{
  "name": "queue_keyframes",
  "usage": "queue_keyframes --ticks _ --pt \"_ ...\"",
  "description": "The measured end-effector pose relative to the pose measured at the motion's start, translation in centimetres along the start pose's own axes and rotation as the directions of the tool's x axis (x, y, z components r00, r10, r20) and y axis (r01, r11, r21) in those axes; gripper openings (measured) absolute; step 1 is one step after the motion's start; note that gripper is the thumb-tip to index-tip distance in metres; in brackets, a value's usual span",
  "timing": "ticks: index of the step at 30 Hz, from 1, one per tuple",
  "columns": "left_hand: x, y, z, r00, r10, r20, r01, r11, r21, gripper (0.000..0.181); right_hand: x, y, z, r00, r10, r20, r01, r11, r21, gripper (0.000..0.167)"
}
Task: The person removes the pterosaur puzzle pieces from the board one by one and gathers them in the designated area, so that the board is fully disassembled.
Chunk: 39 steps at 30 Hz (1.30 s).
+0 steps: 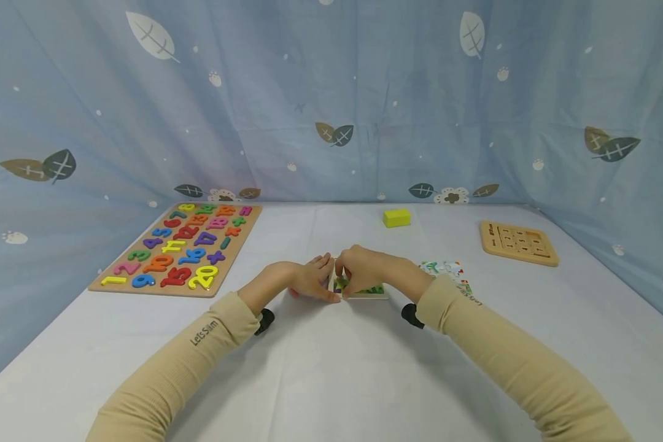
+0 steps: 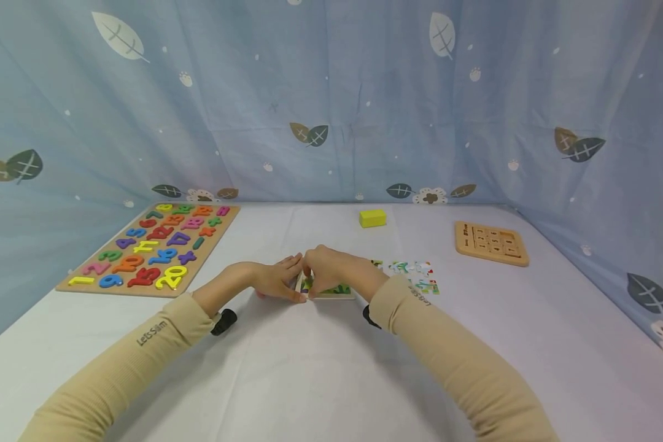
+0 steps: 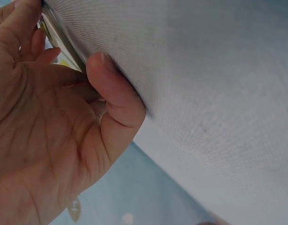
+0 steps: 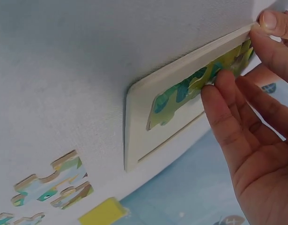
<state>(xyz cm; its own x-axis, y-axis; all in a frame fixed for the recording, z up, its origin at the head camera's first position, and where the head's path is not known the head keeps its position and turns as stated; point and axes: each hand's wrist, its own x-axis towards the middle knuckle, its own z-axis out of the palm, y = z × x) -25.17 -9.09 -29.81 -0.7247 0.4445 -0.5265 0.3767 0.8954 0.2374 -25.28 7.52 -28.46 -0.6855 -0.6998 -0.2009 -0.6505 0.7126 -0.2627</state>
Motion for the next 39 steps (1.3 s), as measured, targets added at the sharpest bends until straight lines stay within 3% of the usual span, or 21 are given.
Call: queue_keyframes --ticks 14,25,39 --pt "0.0 0.1 0.0 1.0 -0.001 0.0 0.001 1.0 -0.008 0.099 0.1 0.0 0.2 0.997 0.053 -0.048 -0.051 0.998 0.04 0.033" --pt "-0.1 0.1 0.0 1.0 0.009 -0.004 -0.009 1.0 0.002 0.099 -0.1 0.3 0.2 0.996 -0.026 -0.085 0.03 0.999 0.04 0.029" --pt "0.1 0.0 0.0 1.0 -0.008 -0.008 0.008 1.0 -0.002 0.098 -1.1 0.4 -0.2 0.991 -0.043 -0.124 0.041 0.999 -0.018 0.026"
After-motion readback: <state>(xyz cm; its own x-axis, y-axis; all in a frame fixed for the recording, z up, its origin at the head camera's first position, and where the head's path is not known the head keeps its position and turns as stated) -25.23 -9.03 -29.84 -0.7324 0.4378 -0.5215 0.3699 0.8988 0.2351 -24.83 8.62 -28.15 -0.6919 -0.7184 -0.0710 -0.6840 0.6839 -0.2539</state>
